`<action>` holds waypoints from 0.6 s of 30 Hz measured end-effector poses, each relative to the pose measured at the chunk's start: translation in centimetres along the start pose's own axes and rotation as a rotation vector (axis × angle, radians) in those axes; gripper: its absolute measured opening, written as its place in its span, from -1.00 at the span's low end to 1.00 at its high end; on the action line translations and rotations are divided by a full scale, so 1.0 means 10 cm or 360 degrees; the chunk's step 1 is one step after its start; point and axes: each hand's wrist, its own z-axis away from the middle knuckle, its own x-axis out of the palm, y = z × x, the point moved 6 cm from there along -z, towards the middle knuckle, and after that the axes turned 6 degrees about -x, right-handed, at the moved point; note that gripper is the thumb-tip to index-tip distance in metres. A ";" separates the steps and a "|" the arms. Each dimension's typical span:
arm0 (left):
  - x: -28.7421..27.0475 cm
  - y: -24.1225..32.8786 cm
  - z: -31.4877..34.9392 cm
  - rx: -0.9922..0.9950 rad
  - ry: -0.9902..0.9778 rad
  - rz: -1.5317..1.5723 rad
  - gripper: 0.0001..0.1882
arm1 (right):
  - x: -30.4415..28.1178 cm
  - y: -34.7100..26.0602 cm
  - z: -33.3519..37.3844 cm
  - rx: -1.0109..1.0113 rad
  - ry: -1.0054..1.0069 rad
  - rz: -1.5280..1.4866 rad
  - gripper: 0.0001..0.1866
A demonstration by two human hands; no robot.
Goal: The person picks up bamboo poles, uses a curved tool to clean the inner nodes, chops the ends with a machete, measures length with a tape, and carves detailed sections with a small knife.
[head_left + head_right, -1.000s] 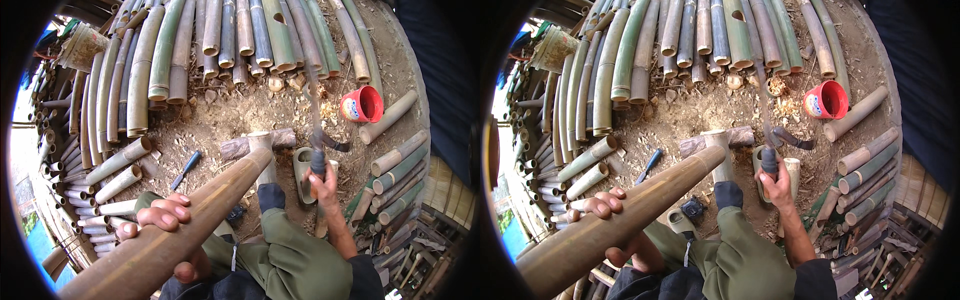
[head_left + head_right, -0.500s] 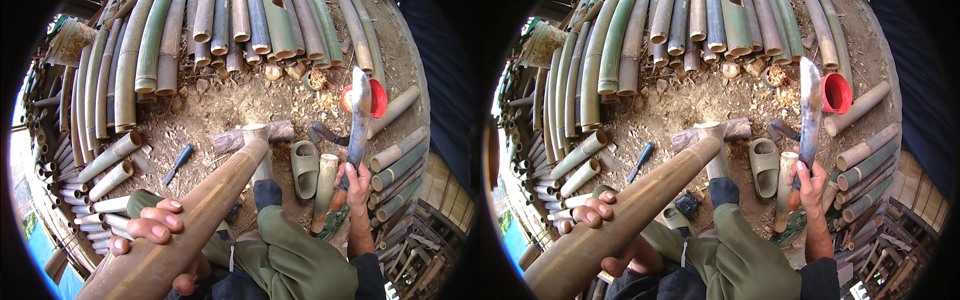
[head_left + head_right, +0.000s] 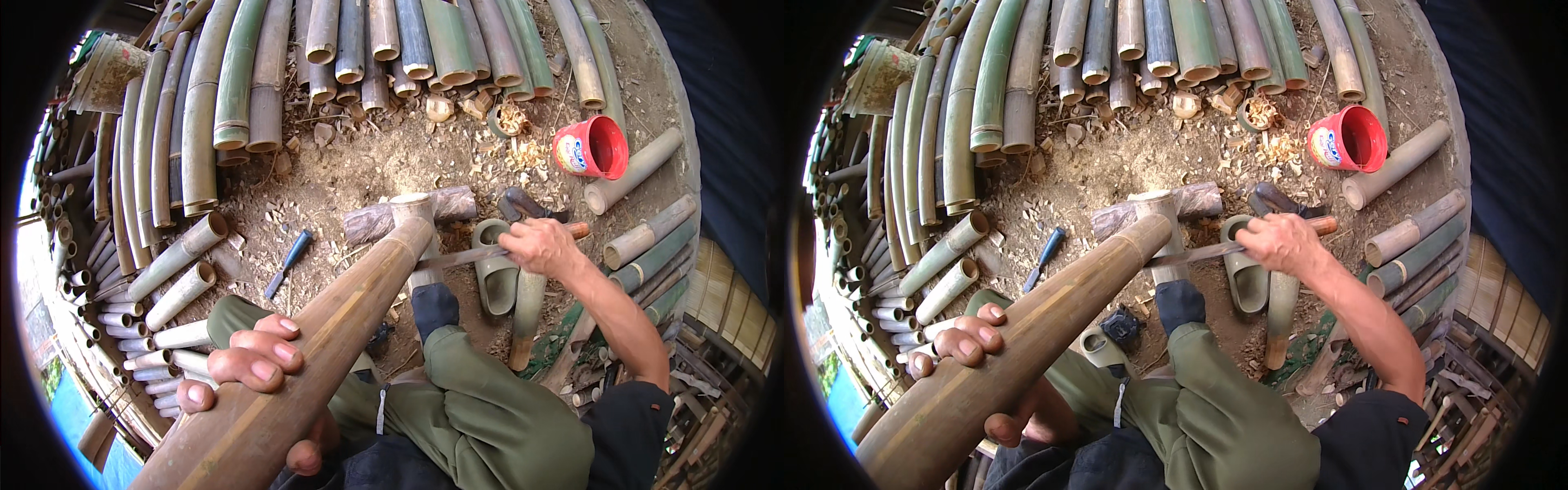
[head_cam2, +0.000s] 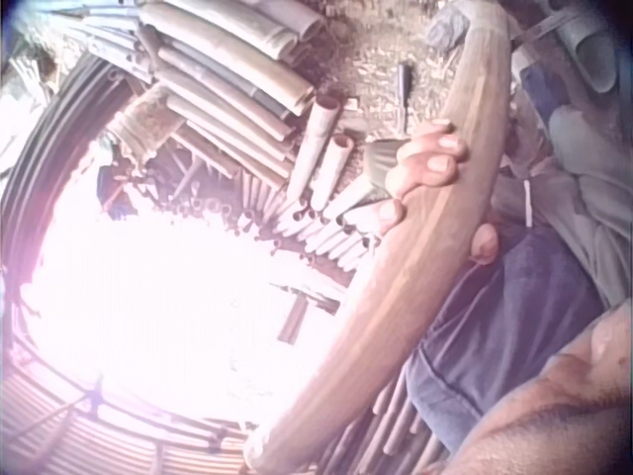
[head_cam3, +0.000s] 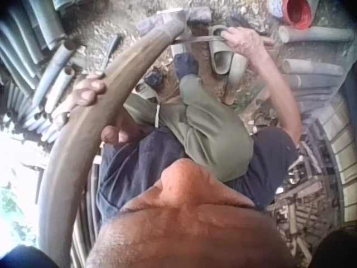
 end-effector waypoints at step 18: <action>-0.49 -2.54 -1.80 -0.0850 0.0138 -0.1278 0.09 | 0.04 -0.39 0.94 0.1094 0.0581 -0.0686 -0.15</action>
